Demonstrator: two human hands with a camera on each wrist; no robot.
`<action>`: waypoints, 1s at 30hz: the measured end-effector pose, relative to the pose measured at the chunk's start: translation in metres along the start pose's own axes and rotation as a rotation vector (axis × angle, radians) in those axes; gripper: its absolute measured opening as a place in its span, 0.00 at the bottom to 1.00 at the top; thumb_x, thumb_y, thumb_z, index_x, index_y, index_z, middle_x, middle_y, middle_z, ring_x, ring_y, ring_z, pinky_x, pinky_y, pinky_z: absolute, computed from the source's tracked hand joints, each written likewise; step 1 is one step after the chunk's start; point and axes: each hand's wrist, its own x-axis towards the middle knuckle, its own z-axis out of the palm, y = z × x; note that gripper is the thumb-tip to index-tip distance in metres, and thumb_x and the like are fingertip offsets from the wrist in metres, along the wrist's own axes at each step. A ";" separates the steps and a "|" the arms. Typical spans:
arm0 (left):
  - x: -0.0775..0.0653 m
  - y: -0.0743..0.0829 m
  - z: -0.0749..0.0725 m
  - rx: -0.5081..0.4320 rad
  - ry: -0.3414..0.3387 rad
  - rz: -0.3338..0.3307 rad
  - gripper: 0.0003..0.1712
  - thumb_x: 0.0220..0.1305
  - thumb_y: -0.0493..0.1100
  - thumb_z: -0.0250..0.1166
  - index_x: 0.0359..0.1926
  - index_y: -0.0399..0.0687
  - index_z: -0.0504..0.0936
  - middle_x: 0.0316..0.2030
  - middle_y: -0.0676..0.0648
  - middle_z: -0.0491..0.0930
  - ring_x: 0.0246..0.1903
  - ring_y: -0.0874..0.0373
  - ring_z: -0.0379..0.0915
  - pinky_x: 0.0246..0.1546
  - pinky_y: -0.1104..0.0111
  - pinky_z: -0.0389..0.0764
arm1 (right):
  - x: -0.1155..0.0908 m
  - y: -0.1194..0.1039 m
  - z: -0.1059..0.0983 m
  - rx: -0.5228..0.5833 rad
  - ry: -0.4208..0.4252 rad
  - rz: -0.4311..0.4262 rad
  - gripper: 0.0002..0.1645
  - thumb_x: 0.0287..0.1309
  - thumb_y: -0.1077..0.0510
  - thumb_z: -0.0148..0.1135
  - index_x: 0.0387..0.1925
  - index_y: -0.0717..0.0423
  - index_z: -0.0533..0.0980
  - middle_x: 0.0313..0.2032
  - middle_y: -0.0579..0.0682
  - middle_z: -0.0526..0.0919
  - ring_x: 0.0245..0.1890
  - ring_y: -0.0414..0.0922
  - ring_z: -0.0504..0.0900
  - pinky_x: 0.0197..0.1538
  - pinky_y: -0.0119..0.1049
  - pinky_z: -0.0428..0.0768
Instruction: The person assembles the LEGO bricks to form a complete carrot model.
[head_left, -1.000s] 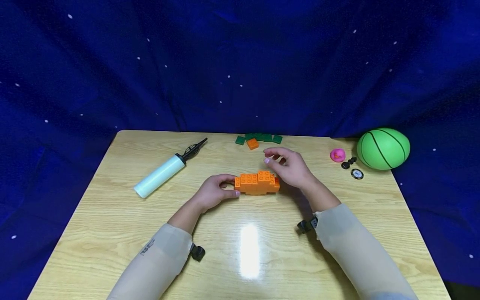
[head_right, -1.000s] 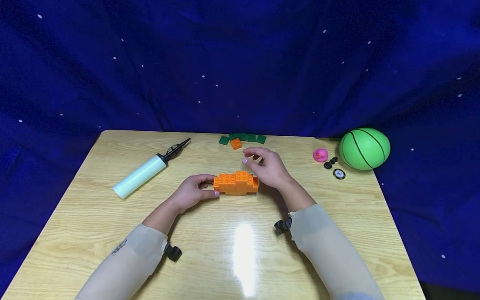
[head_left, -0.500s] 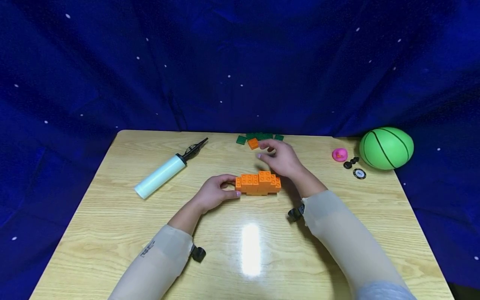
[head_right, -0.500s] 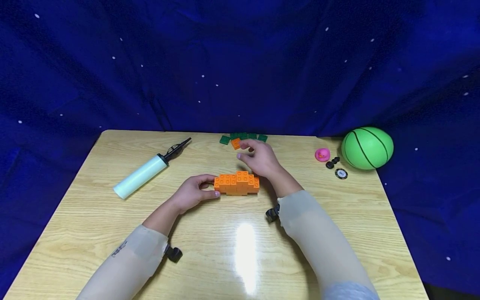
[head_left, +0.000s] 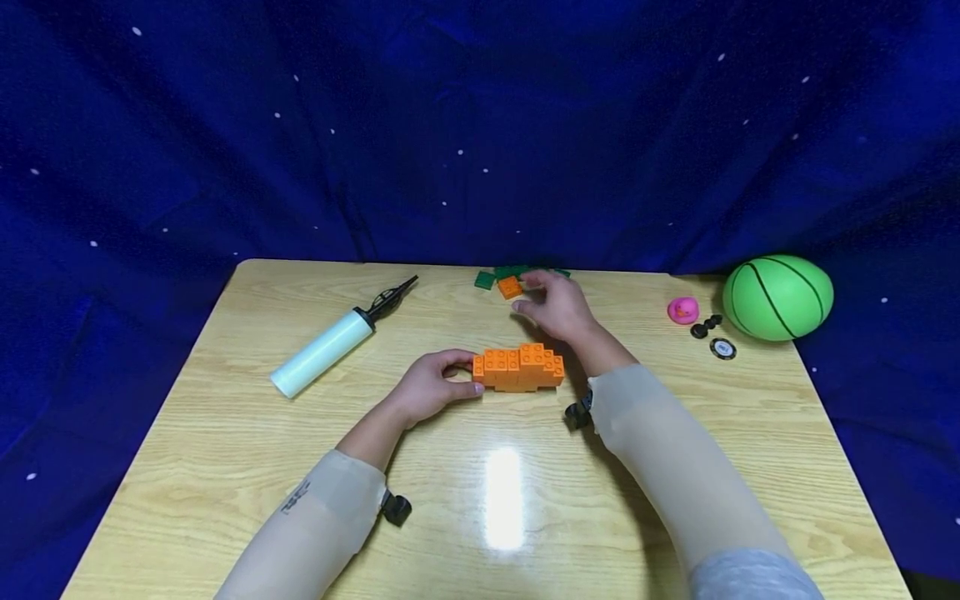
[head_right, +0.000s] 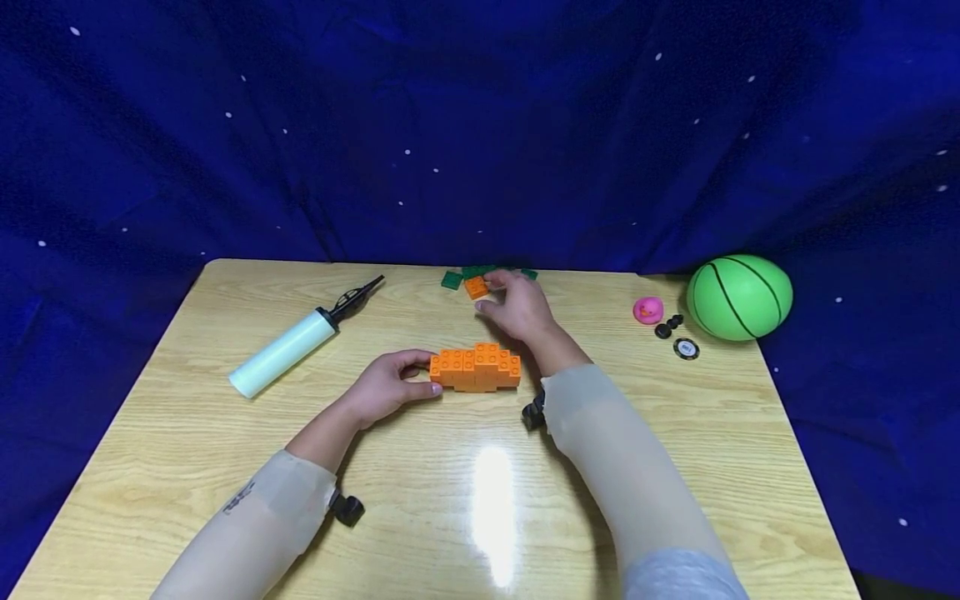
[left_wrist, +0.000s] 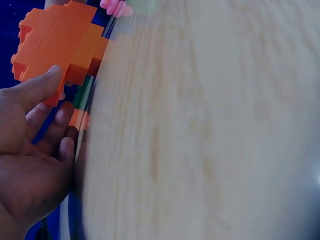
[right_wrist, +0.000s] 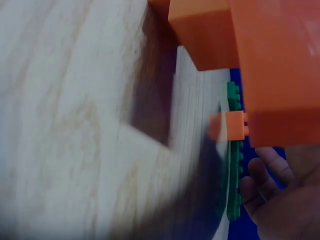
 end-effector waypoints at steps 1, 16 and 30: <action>0.000 0.000 0.000 0.001 0.000 0.002 0.30 0.61 0.47 0.78 0.63 0.51 0.82 0.57 0.51 0.82 0.61 0.52 0.76 0.65 0.53 0.73 | 0.002 0.000 0.000 -0.017 0.002 0.002 0.31 0.65 0.51 0.72 0.66 0.58 0.76 0.58 0.57 0.83 0.59 0.56 0.79 0.64 0.53 0.74; 0.003 -0.005 0.000 0.014 -0.001 0.011 0.29 0.60 0.46 0.78 0.63 0.52 0.82 0.55 0.52 0.83 0.59 0.54 0.77 0.64 0.53 0.74 | 0.021 0.001 0.007 -0.165 -0.081 0.023 0.38 0.64 0.50 0.72 0.73 0.50 0.72 0.70 0.57 0.74 0.70 0.57 0.70 0.72 0.54 0.67; 0.003 -0.005 -0.002 0.010 -0.008 0.008 0.30 0.60 0.47 0.79 0.62 0.52 0.83 0.54 0.53 0.84 0.57 0.55 0.78 0.62 0.55 0.75 | 0.028 -0.003 0.013 -0.201 -0.141 0.023 0.33 0.67 0.55 0.70 0.71 0.47 0.74 0.69 0.56 0.75 0.72 0.58 0.67 0.74 0.55 0.62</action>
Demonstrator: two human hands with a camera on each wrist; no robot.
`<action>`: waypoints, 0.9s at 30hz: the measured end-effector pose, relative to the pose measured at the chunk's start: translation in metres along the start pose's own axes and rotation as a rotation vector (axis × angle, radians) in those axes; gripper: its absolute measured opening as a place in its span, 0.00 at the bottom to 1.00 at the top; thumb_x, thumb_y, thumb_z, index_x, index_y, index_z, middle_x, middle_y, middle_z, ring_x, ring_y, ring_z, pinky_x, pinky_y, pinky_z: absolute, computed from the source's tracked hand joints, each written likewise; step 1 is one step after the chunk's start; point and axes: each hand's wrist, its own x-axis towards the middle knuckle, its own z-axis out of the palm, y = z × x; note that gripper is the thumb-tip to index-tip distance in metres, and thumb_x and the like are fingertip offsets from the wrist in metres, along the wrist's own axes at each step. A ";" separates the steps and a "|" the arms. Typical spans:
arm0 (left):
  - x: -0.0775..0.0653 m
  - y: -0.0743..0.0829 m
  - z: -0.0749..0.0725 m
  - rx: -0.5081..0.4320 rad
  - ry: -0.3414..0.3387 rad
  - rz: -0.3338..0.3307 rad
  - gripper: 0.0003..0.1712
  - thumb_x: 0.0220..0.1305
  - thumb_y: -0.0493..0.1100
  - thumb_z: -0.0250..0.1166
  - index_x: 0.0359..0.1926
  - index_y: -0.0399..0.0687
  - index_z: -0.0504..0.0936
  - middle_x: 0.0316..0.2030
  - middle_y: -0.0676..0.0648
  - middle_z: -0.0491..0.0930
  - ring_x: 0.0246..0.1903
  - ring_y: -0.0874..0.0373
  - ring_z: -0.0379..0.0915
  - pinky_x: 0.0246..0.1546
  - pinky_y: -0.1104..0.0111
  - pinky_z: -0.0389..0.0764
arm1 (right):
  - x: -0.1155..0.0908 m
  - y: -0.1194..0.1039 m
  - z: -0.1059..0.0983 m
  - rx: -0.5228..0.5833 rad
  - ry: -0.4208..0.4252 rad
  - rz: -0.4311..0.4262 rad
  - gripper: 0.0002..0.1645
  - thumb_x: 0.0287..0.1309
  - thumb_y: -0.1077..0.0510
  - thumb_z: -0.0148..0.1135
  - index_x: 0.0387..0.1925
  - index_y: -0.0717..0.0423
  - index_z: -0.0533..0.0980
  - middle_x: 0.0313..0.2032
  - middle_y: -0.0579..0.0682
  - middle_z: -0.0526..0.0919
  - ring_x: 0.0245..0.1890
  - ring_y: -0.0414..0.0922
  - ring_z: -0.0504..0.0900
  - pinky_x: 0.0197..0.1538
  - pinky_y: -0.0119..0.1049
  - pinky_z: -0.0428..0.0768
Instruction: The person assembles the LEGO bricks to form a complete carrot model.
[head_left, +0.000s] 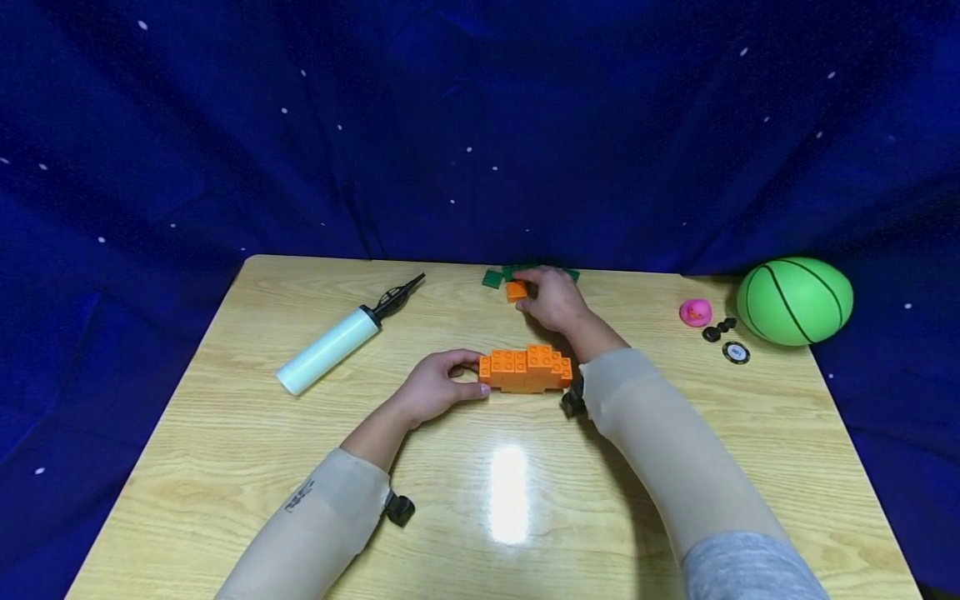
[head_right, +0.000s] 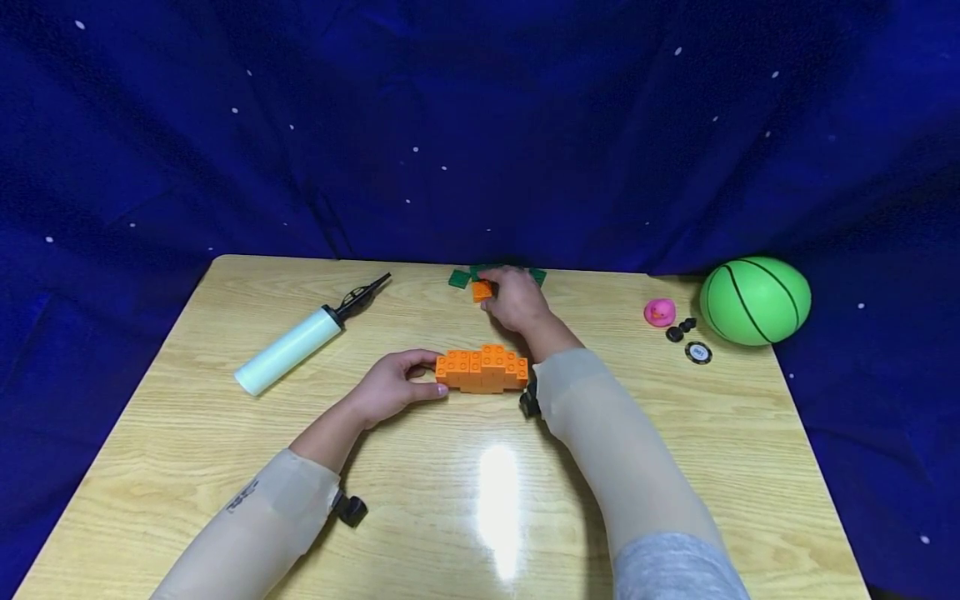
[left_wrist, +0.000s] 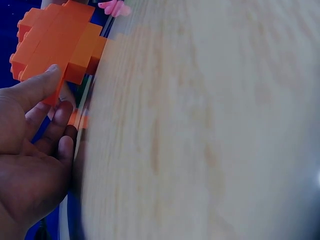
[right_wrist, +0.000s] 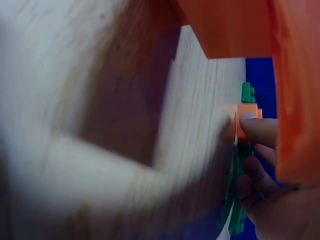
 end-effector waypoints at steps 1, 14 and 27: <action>0.000 0.001 0.001 0.002 -0.001 0.000 0.30 0.60 0.47 0.79 0.62 0.52 0.83 0.54 0.53 0.84 0.57 0.55 0.78 0.62 0.55 0.75 | -0.001 0.001 0.000 -0.004 -0.002 -0.003 0.31 0.67 0.55 0.70 0.70 0.49 0.75 0.69 0.56 0.75 0.72 0.58 0.67 0.75 0.55 0.60; -0.002 0.004 0.001 0.008 0.012 -0.008 0.29 0.60 0.48 0.79 0.62 0.53 0.83 0.55 0.53 0.83 0.57 0.54 0.78 0.62 0.54 0.76 | -0.018 0.007 -0.002 0.023 0.006 -0.057 0.27 0.66 0.52 0.70 0.65 0.49 0.80 0.64 0.54 0.80 0.68 0.55 0.73 0.71 0.52 0.68; 0.000 0.004 0.003 0.023 0.004 0.000 0.29 0.62 0.47 0.77 0.64 0.52 0.82 0.56 0.51 0.83 0.59 0.53 0.77 0.64 0.53 0.74 | -0.045 0.000 -0.021 0.071 0.041 -0.100 0.24 0.68 0.52 0.68 0.65 0.43 0.81 0.61 0.48 0.82 0.42 0.48 0.82 0.51 0.48 0.81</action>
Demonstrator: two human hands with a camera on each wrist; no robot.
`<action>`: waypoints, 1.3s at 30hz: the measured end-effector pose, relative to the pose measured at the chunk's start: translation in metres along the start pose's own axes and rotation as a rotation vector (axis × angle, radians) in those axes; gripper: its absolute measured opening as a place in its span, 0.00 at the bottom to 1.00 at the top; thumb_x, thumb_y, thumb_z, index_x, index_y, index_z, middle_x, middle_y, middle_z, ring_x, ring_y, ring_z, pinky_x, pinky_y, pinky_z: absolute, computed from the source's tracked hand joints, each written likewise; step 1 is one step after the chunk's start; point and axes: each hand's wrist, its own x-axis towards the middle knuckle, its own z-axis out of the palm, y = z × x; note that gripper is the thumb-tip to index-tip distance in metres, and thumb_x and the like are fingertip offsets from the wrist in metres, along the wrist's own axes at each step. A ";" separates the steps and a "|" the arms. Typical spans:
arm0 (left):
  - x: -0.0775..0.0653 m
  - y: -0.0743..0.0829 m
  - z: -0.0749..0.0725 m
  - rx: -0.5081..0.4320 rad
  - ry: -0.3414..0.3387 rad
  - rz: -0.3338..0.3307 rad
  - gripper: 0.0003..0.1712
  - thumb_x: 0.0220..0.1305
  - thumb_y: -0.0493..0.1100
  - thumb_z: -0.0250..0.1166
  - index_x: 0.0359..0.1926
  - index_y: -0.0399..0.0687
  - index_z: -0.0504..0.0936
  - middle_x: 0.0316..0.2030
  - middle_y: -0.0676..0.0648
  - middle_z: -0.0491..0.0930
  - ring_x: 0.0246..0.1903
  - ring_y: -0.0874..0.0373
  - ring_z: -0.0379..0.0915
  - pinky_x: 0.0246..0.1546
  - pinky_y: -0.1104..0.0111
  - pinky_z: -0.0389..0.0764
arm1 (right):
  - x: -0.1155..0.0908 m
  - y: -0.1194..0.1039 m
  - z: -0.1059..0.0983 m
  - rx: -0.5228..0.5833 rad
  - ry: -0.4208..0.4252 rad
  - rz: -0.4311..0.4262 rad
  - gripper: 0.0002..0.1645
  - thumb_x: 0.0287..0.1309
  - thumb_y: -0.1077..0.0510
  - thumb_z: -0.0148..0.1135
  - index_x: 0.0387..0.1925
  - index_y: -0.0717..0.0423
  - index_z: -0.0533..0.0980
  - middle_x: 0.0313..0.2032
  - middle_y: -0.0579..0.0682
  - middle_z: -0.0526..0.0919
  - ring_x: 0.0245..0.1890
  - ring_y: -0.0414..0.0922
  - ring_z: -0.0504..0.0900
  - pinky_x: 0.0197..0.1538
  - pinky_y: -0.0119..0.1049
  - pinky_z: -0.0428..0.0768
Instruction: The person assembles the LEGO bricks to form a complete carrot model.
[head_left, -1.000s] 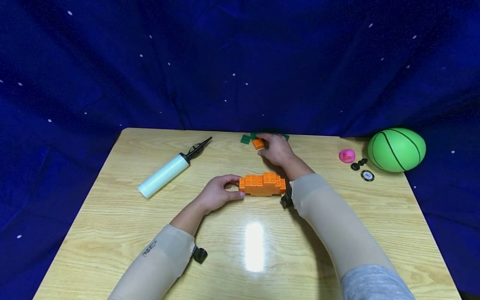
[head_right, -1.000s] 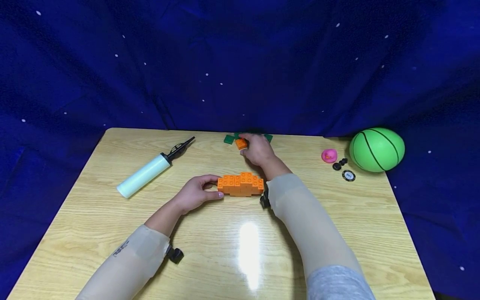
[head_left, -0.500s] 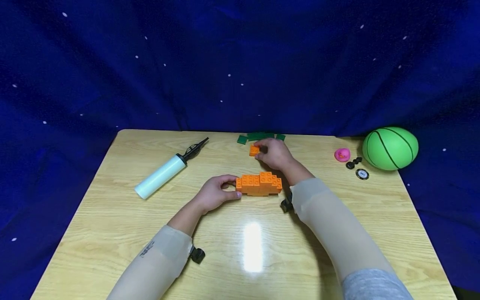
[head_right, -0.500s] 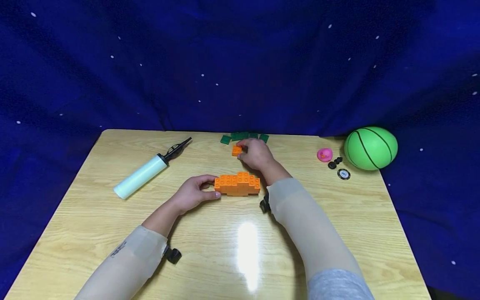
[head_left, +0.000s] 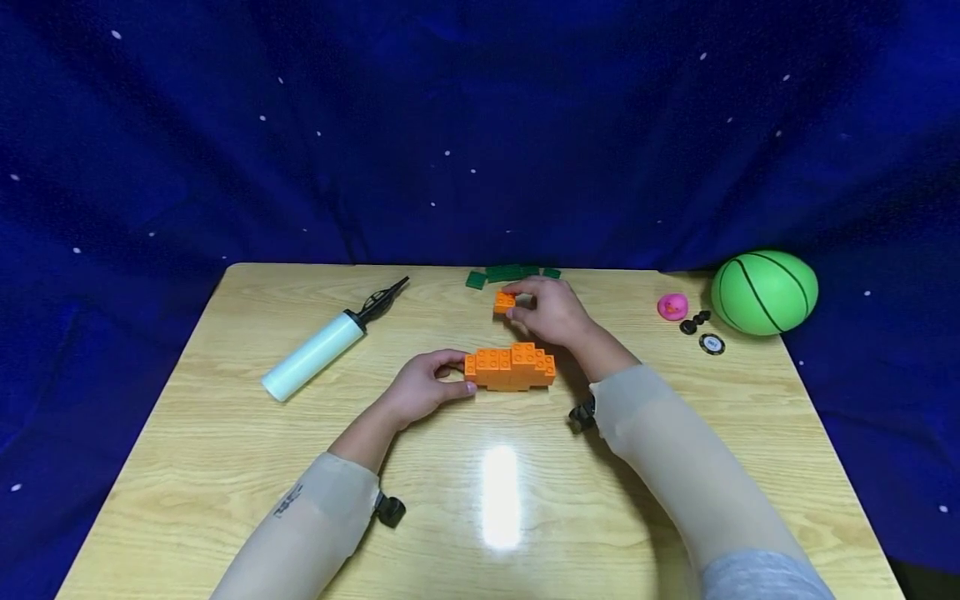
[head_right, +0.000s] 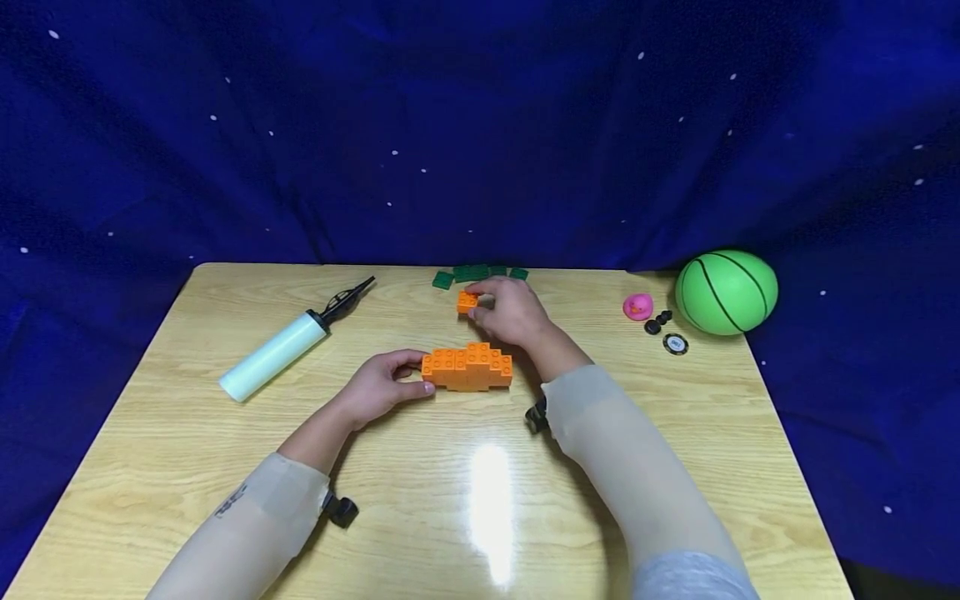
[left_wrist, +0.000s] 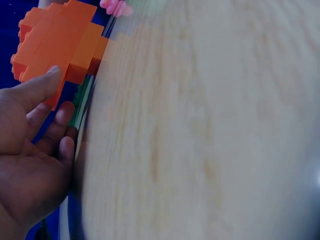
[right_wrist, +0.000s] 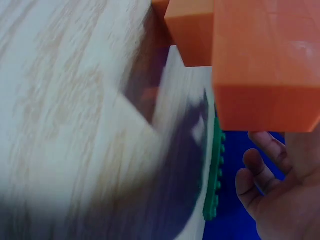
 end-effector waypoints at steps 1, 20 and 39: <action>0.000 0.000 0.000 0.000 0.002 -0.002 0.29 0.62 0.47 0.77 0.64 0.52 0.82 0.56 0.51 0.82 0.60 0.52 0.77 0.64 0.54 0.74 | -0.001 -0.001 0.000 0.000 0.003 -0.003 0.24 0.69 0.52 0.68 0.65 0.43 0.81 0.61 0.47 0.82 0.39 0.47 0.81 0.49 0.46 0.80; 0.001 0.000 0.002 -0.003 0.011 0.023 0.29 0.63 0.46 0.77 0.64 0.50 0.82 0.54 0.52 0.84 0.59 0.54 0.78 0.65 0.53 0.74 | -0.025 -0.017 -0.019 0.040 0.057 -0.088 0.23 0.68 0.52 0.70 0.63 0.42 0.82 0.58 0.45 0.84 0.40 0.47 0.79 0.42 0.43 0.78; 0.001 -0.001 0.004 -0.018 0.041 0.014 0.28 0.62 0.46 0.77 0.64 0.50 0.83 0.54 0.52 0.84 0.59 0.54 0.78 0.65 0.55 0.74 | -0.052 -0.043 -0.036 0.135 0.035 -0.177 0.22 0.63 0.55 0.74 0.59 0.45 0.85 0.57 0.47 0.84 0.38 0.45 0.80 0.41 0.42 0.80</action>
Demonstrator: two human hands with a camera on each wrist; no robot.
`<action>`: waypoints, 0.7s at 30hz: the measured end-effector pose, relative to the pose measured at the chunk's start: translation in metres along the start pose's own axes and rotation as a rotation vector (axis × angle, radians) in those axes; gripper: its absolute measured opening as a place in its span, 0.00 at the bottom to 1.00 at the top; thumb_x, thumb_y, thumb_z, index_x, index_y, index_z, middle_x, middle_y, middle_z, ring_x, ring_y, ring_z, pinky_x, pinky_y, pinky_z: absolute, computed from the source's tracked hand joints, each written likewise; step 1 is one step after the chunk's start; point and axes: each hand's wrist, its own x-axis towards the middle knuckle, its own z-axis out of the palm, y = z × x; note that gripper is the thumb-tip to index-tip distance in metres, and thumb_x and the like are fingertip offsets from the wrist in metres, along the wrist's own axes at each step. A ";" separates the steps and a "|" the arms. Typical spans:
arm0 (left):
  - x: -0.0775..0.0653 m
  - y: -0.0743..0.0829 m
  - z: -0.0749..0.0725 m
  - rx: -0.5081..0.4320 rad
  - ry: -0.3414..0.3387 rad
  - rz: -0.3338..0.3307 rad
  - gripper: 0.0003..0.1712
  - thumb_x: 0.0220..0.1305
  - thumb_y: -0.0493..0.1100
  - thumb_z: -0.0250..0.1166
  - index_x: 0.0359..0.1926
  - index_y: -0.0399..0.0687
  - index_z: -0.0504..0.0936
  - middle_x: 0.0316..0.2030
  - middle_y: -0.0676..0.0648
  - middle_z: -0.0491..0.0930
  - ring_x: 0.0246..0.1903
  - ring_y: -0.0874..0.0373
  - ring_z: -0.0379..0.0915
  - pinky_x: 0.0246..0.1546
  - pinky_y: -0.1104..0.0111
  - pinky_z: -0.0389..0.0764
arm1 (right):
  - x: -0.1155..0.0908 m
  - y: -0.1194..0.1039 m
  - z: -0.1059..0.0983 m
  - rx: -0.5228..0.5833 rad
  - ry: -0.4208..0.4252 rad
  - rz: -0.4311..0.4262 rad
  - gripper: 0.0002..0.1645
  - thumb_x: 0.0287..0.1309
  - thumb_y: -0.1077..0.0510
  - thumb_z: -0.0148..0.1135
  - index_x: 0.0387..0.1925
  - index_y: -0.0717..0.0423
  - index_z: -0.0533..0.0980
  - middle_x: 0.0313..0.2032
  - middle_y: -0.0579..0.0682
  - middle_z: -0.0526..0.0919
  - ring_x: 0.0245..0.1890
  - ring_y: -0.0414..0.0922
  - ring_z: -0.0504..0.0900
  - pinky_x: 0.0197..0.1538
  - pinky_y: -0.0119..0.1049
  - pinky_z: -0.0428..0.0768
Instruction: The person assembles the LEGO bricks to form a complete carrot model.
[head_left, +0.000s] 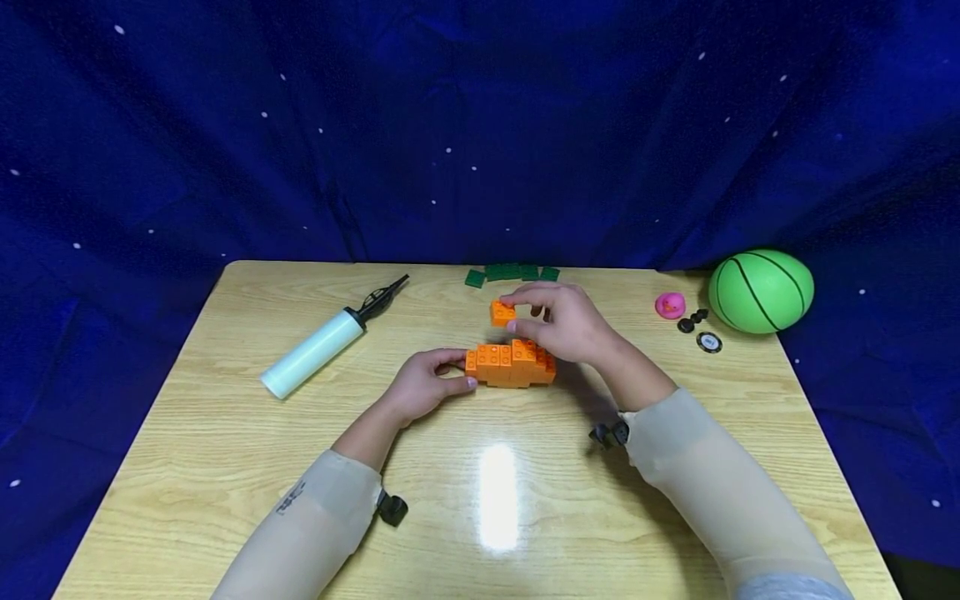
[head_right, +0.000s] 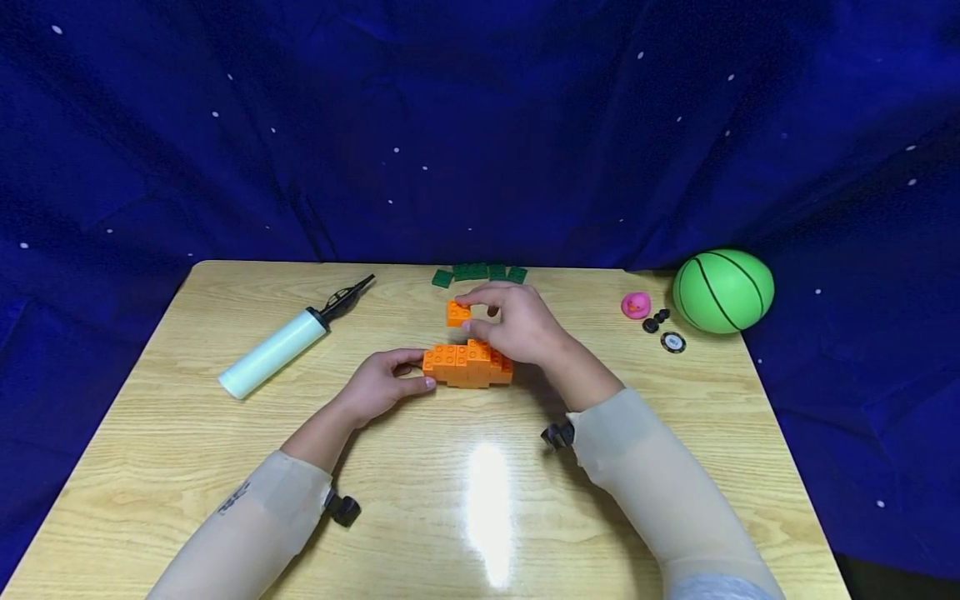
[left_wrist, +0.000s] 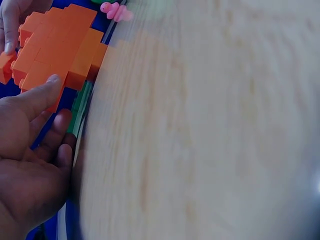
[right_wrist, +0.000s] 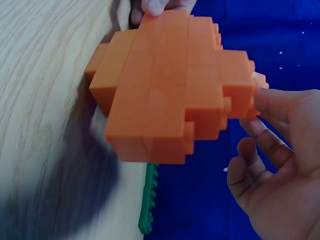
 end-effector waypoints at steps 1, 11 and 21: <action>0.000 0.000 0.000 0.002 0.003 -0.001 0.29 0.62 0.46 0.77 0.64 0.50 0.83 0.55 0.52 0.84 0.60 0.54 0.78 0.65 0.55 0.74 | -0.001 -0.002 0.000 0.002 -0.004 -0.006 0.22 0.63 0.55 0.74 0.59 0.46 0.85 0.57 0.47 0.84 0.39 0.45 0.80 0.42 0.42 0.80; -0.001 0.001 0.001 -0.009 0.009 0.018 0.29 0.62 0.46 0.77 0.64 0.48 0.83 0.52 0.50 0.85 0.59 0.53 0.78 0.65 0.53 0.74 | -0.011 -0.009 -0.001 -0.017 -0.029 -0.062 0.21 0.62 0.55 0.74 0.56 0.48 0.86 0.54 0.46 0.85 0.40 0.45 0.78 0.40 0.41 0.80; -0.001 0.001 0.002 0.002 0.023 0.014 0.28 0.63 0.46 0.77 0.64 0.49 0.83 0.50 0.52 0.85 0.59 0.54 0.78 0.66 0.53 0.73 | -0.020 -0.011 0.008 0.006 -0.050 -0.056 0.21 0.62 0.57 0.74 0.57 0.49 0.85 0.55 0.47 0.84 0.46 0.55 0.81 0.46 0.48 0.83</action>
